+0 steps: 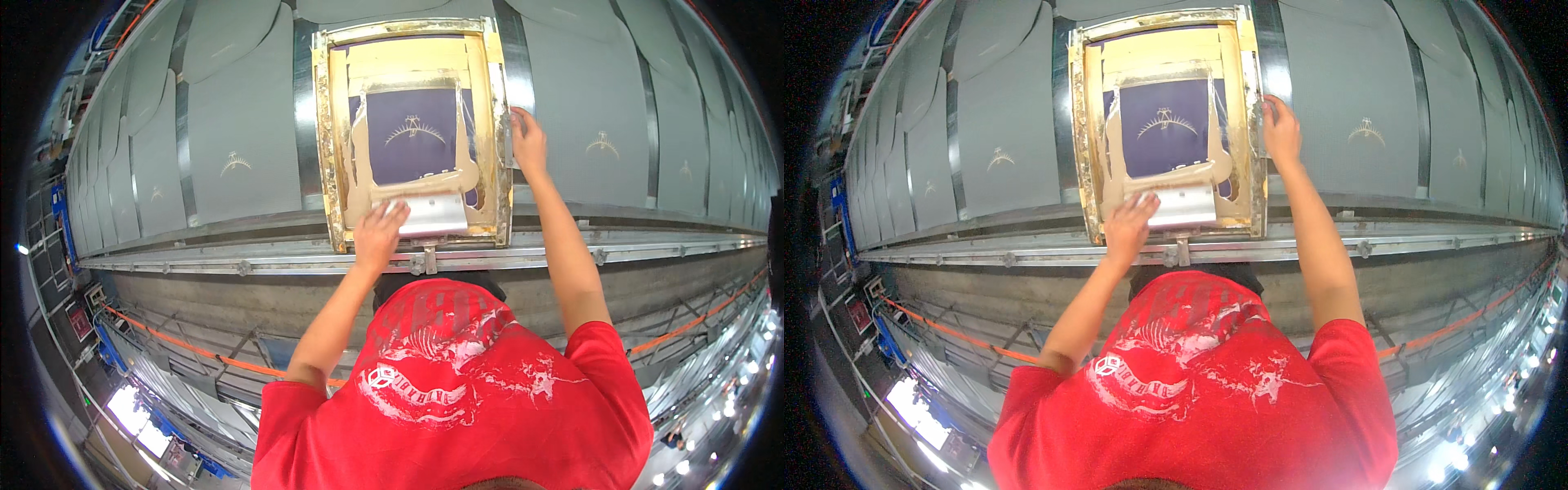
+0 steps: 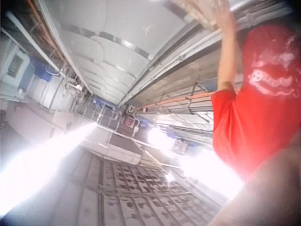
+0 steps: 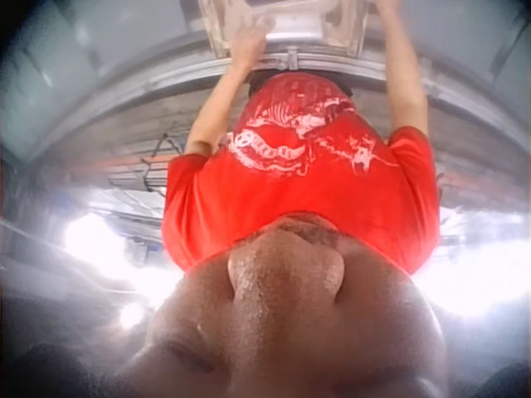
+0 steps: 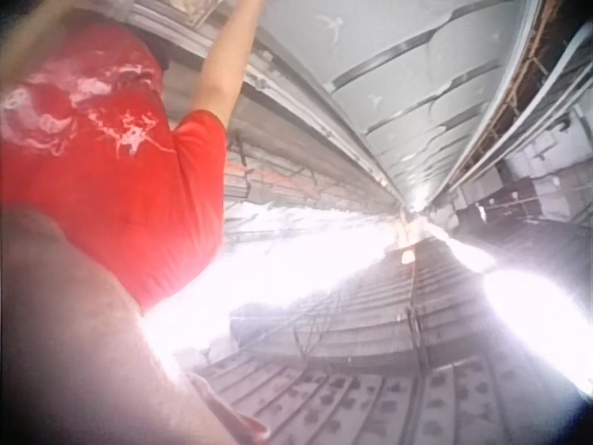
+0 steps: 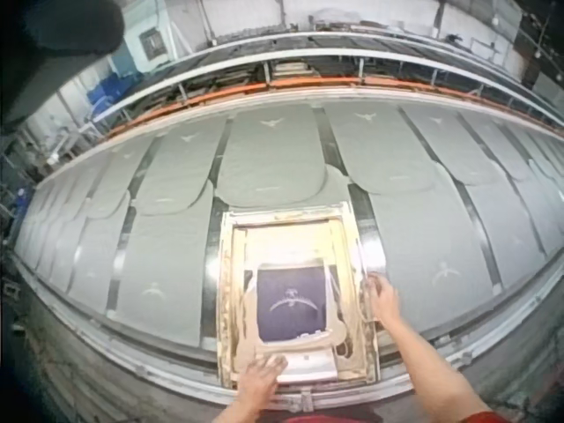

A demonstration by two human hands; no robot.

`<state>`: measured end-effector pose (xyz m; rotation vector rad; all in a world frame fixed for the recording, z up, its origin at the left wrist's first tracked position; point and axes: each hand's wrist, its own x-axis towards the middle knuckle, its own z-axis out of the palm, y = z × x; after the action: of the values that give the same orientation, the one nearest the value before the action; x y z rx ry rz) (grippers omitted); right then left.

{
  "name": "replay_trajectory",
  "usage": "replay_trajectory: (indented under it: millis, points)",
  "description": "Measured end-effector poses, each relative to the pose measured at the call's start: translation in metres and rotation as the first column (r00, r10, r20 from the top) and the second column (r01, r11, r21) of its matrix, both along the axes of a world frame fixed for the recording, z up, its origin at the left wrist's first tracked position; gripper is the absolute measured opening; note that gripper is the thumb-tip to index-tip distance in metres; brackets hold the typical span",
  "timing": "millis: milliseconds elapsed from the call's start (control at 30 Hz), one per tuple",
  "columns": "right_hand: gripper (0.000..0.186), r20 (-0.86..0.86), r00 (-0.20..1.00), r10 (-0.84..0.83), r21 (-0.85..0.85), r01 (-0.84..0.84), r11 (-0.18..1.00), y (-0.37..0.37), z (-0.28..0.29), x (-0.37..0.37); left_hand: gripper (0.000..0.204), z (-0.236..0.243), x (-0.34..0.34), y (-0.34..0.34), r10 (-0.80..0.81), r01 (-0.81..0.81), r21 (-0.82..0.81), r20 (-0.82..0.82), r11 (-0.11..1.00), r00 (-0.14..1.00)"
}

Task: The person uses a squeegee to spread ink across a screen-printing frame and pulls it down to transfer the design onto fabric laid on a conveyor. The person repeats the squeegee strokes multiple times to ensure even ink coverage.

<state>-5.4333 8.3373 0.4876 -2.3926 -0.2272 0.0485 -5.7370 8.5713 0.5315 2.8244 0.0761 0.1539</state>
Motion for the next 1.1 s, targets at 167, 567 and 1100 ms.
replay_trajectory:
  millis: [167, 567, 1100]
  points:
    - [0.049, 0.219, 0.897, 0.385, -0.26, -0.327, 0.909, 0.035, 0.081, 0.005, 0.053, 0.002, 0.112, 0.06, 0.017, -0.018, 0.013, 0.066, 1.0, 0.998]
    - [0.045, 0.021, 0.818, 0.575, -0.281, -0.547, 0.789, 0.081, 0.049, -0.038, 0.044, 0.024, 0.16, 0.076, 0.075, -0.089, -0.094, -0.145, 0.992, 0.987]
    - [0.04, 0.166, 0.818, 0.55, -0.222, -0.513, 0.829, 0.104, 0.06, 0.026, 0.044, 0.025, 0.224, 0.105, 0.104, -0.105, -0.019, -0.042, 0.994, 0.994]
